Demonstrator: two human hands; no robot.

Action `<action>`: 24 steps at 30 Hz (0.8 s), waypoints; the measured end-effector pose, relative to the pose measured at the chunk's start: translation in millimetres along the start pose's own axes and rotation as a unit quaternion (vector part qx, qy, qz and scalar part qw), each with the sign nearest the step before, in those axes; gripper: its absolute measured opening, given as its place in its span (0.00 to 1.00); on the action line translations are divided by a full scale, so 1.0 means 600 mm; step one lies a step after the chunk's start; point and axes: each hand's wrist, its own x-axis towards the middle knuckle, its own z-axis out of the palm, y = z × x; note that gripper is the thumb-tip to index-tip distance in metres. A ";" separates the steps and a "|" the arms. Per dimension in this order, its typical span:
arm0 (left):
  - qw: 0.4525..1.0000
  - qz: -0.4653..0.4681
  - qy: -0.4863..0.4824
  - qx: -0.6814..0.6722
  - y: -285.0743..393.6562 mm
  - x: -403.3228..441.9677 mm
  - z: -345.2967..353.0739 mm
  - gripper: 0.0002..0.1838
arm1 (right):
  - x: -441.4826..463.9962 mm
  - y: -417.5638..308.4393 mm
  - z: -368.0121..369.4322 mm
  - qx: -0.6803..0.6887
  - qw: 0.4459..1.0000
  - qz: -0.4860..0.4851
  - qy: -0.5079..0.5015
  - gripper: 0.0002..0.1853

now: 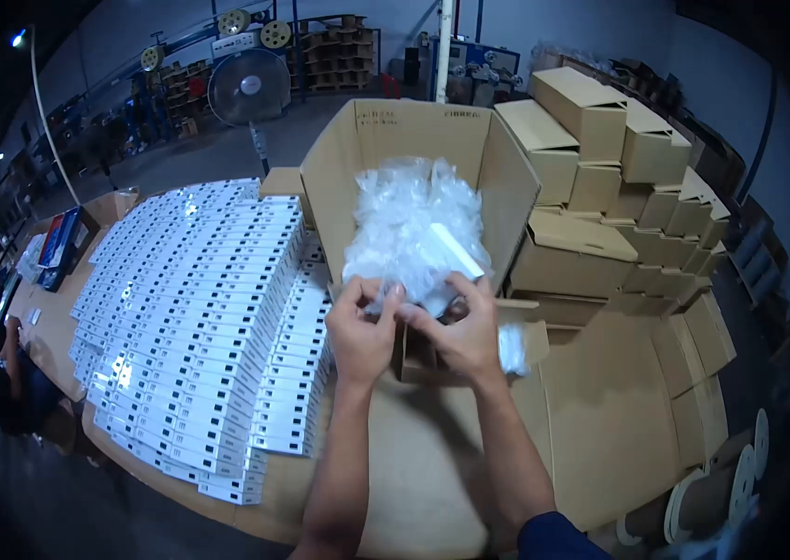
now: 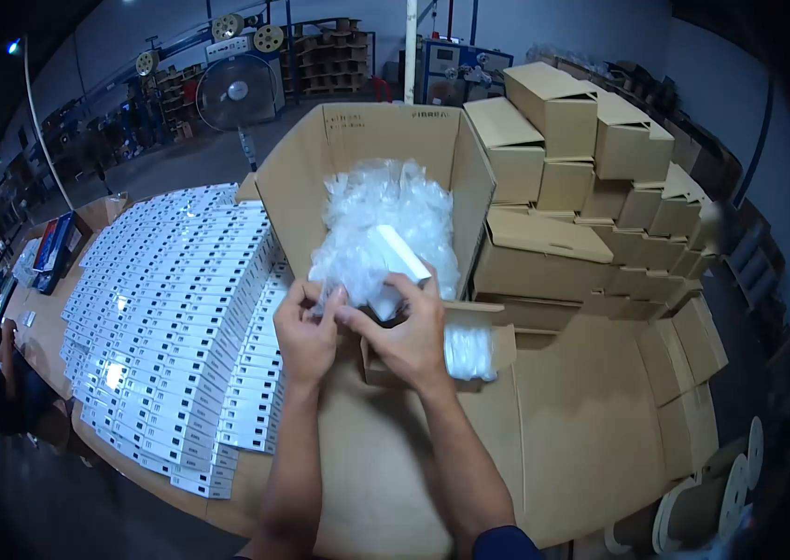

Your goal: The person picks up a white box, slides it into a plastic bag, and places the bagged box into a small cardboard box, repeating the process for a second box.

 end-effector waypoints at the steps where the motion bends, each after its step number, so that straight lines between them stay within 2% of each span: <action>1: 1.000 -0.018 -0.007 0.001 0.007 -0.030 -0.007 0.14 | -0.019 0.004 0.009 0.054 0.999 -0.007 0.003 0.30; 2: 0.999 -0.033 -0.013 0.002 0.014 -0.055 -0.015 0.15 | -0.036 0.009 0.016 0.108 0.994 -0.016 0.006 0.29; 3: 0.999 -0.046 -0.018 0.004 0.019 -0.076 -0.022 0.16 | -0.058 -0.004 0.010 0.103 0.994 -0.026 -0.010 0.20; 6: 0.993 -0.095 0.007 -0.075 0.023 -0.129 -0.045 0.19 | -0.102 0.019 -0.002 0.100 0.994 -0.034 -0.029 0.13; 7: 0.990 -0.083 0.023 -0.108 0.009 -0.144 -0.055 0.19 | -0.114 0.011 -0.006 0.078 0.994 -0.072 -0.013 0.10; 10: 0.981 -0.129 0.032 -0.141 -0.003 -0.187 -0.084 0.16 | -0.155 0.024 -0.004 0.149 0.988 0.036 0.004 0.11; 11: 0.983 -0.139 -0.001 -0.118 0.001 -0.204 -0.092 0.15 | -0.167 0.025 -0.009 0.125 0.991 0.045 0.002 0.11; 14: 0.964 -0.171 -0.003 -0.205 0.009 -0.238 -0.099 0.14 | -0.193 0.030 -0.013 0.159 0.980 0.117 -0.022 0.10; 17: 0.954 -0.188 0.056 -0.226 0.018 -0.262 -0.100 0.16 | -0.223 0.024 -0.016 0.330 0.932 0.110 -0.101 0.15; 20: 0.974 -0.178 0.039 -0.137 0.011 -0.292 -0.118 0.17 | -0.262 0.033 -0.002 0.288 0.942 0.078 -0.157 0.20; 21: 0.975 -0.172 0.033 -0.135 0.009 -0.303 -0.123 0.17 | -0.276 0.034 0.000 0.235 0.958 0.084 -0.139 0.17; 24: 0.961 -0.220 0.064 -0.155 0.003 -0.340 -0.150 0.17 | -0.306 0.028 0.001 0.231 0.958 0.145 -0.091 0.14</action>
